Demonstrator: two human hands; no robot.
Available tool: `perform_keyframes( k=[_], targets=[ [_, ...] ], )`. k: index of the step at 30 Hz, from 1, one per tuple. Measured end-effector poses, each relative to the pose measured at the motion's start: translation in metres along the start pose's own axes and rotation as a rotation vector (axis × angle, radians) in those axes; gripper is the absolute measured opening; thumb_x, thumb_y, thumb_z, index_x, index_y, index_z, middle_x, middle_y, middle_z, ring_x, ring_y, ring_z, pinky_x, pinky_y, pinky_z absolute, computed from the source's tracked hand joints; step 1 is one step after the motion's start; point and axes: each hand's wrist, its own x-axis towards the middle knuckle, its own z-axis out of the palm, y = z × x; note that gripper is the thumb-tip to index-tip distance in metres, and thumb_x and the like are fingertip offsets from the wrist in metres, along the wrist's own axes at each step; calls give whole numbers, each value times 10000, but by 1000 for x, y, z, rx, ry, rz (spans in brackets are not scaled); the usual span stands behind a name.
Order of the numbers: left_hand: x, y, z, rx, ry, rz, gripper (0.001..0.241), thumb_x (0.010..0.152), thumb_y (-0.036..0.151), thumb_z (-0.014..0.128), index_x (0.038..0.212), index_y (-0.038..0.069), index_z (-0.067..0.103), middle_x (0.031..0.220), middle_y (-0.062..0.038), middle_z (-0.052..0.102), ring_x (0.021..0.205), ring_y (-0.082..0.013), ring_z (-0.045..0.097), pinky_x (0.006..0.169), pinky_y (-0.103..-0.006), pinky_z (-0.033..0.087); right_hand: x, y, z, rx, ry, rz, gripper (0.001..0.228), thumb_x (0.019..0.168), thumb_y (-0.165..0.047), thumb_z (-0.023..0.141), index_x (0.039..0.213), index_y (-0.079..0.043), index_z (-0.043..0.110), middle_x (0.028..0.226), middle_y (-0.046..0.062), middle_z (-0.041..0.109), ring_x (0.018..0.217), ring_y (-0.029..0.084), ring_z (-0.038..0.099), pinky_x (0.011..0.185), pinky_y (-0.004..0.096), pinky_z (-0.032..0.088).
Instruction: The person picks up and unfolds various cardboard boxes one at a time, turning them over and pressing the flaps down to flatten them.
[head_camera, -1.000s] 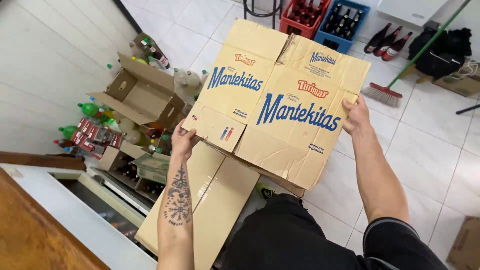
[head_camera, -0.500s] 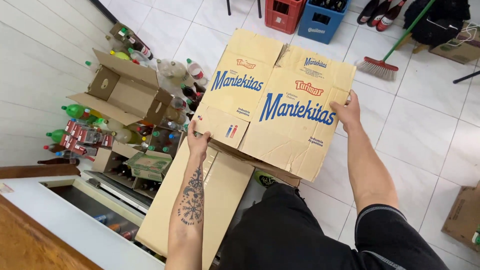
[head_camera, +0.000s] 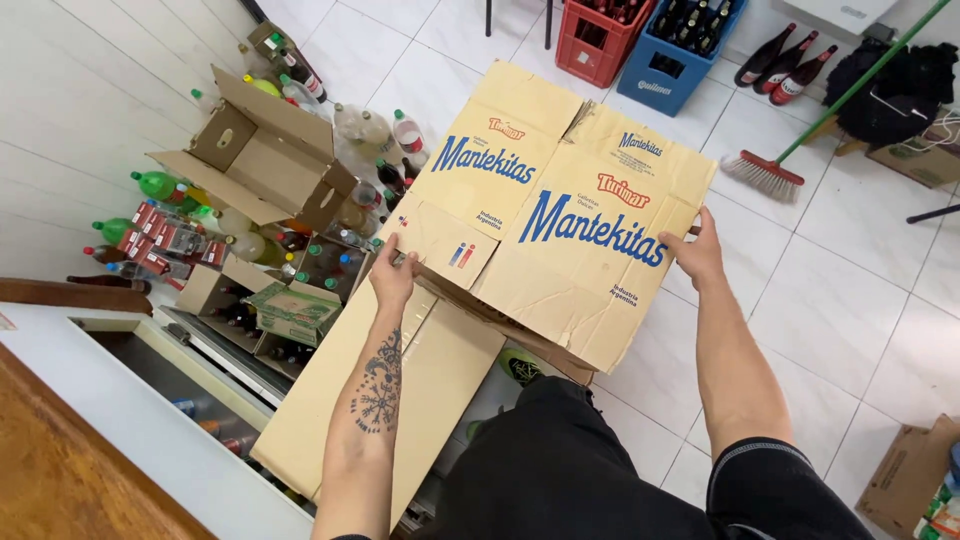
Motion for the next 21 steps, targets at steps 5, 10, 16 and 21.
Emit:
perform_keyframes(
  k=[5, 10, 16, 21],
  targets=[
    [-27, 29, -45, 284, -76, 85, 678, 1087, 522, 827, 1721, 513, 589, 1490, 12, 831, 1368, -285, 783, 1197, -479, 628, -3, 2, 16, -317, 173, -65, 1076, 926, -337, 925, 1850, -170, 401, 1688, 244, 472, 1580, 496, 514, 1256, 664, 525],
    [-75, 42, -110, 162, -10, 91, 744, 1130, 373, 808, 1813, 368, 511, 1554, -146, 792, 1317, -289, 823, 1129, -488, 674, -14, -37, 64, -475, 364, -507, 882, 853, -221, 886, 1693, -91, 654, 1608, 252, 527, 1518, 564, 526, 1217, 736, 477],
    [-134, -22, -159, -32, 177, -41, 884, 1109, 314, 836, 1872, 301, 389, 1575, -204, 762, 1372, -337, 792, 1170, -526, 653, -24, -106, 177, -506, 221, -1067, 623, 837, -225, 855, 1456, -164, 810, 1425, 116, 697, 1419, 371, 694, 1171, 568, 535],
    [-200, -109, -177, -219, 309, -160, 896, 1098, 211, 831, 1872, 229, 380, 1575, -314, 720, 1401, -453, 760, 1138, -561, 676, -67, -179, 294, -287, -256, -1298, 607, 856, -181, 861, 1460, -142, 807, 1425, 154, 742, 1409, 401, 726, 1232, 534, 553]
  ],
)
